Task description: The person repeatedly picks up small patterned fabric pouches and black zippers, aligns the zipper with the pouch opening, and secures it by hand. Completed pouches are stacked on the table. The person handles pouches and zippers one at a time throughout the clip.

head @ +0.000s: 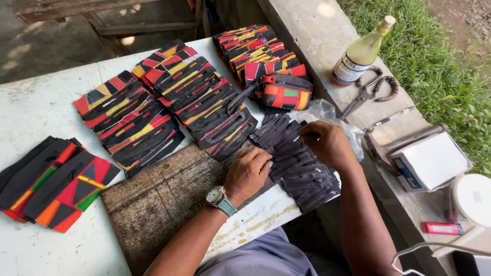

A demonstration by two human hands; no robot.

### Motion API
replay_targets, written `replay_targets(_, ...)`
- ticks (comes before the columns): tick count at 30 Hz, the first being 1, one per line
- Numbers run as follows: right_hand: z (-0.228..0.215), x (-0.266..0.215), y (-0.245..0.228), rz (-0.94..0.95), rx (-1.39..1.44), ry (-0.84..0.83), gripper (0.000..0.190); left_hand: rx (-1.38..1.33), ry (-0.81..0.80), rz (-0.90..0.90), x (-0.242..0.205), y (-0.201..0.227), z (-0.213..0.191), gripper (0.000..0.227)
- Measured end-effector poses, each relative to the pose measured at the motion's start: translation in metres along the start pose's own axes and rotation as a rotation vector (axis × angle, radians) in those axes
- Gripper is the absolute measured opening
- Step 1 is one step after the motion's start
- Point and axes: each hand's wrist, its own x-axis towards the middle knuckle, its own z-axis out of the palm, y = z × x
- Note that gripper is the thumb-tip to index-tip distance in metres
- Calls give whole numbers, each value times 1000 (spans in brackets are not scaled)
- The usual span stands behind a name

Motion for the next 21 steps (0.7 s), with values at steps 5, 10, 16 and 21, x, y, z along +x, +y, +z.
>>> replay_targets(5,14,-6,2,-321,-138,-149,34,24,-119,77,-5,14,15,19)
replay_targets(10,28,1,21,-296,-209,-115,21,118,-203,38,-11,25,20,31)
replay_targets(16,21,9,36,113,126,123,17,134,-278,13,-10,23,20,33)
replay_targets(21,8,10,13,62,449,396,9,89,-166,58,-7,31,12,38)
